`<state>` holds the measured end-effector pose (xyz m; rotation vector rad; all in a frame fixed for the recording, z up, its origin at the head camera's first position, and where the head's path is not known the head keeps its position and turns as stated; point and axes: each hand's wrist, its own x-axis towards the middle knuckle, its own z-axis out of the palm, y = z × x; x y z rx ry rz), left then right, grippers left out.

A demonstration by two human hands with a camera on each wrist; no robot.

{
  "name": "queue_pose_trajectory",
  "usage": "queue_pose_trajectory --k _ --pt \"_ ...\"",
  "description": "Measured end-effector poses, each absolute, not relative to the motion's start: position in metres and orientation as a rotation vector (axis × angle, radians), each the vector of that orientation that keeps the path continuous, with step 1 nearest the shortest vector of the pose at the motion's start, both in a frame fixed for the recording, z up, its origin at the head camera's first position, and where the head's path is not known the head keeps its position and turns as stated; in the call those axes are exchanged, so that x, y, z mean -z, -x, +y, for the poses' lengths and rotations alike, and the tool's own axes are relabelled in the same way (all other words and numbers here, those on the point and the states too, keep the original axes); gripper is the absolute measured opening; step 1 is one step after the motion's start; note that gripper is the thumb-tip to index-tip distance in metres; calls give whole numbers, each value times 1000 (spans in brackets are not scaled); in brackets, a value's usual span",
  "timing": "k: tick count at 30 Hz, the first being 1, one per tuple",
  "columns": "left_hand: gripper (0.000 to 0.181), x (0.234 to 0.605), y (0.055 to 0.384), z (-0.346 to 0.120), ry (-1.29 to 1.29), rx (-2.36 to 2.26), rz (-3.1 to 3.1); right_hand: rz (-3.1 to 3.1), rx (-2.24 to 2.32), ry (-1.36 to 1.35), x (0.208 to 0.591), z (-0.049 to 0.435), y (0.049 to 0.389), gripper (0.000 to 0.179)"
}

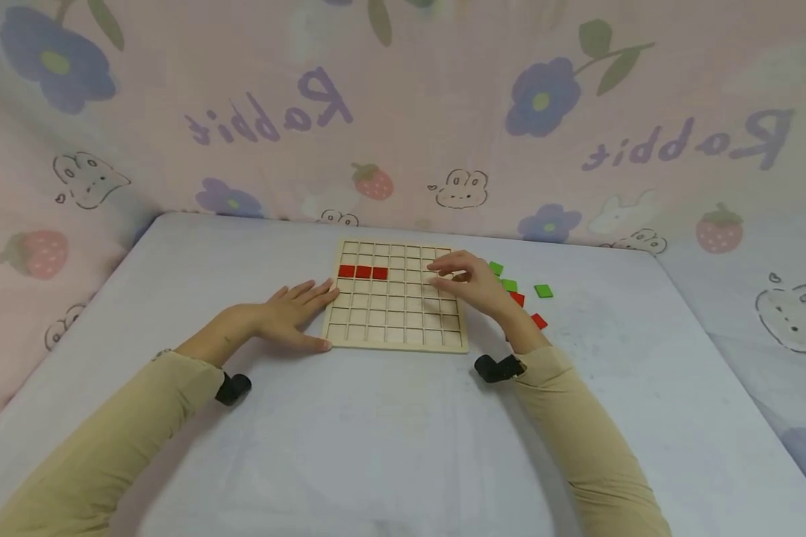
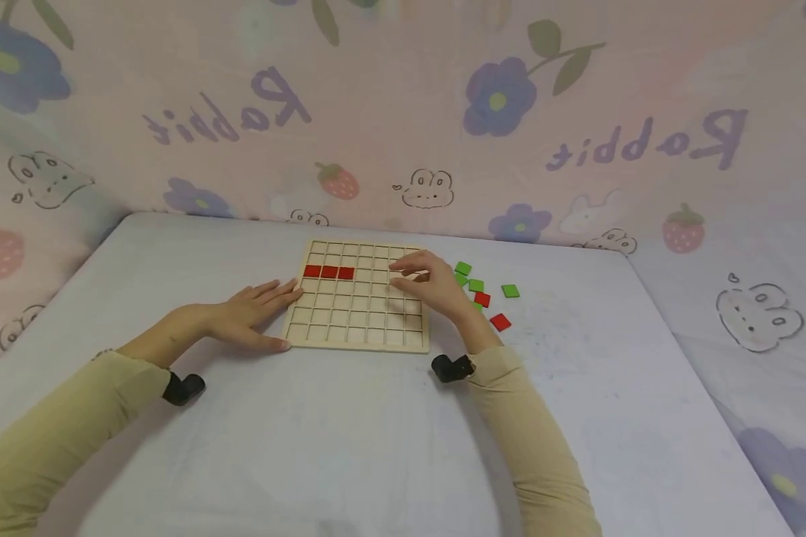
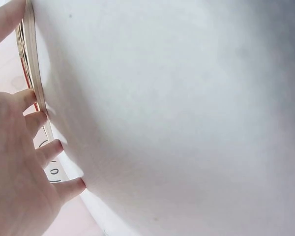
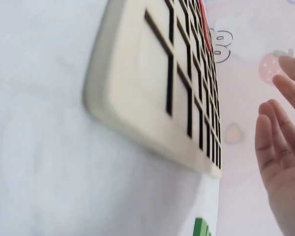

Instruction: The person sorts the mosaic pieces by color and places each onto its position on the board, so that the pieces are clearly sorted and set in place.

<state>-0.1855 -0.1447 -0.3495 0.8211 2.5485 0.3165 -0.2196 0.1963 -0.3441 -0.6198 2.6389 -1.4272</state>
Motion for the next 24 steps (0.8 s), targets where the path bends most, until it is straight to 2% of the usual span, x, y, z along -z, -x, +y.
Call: queue_pose_trajectory --k 24 --pt "94 352 185 -143 -814 -301 2556 2770 1337 548 347 242 211 32"
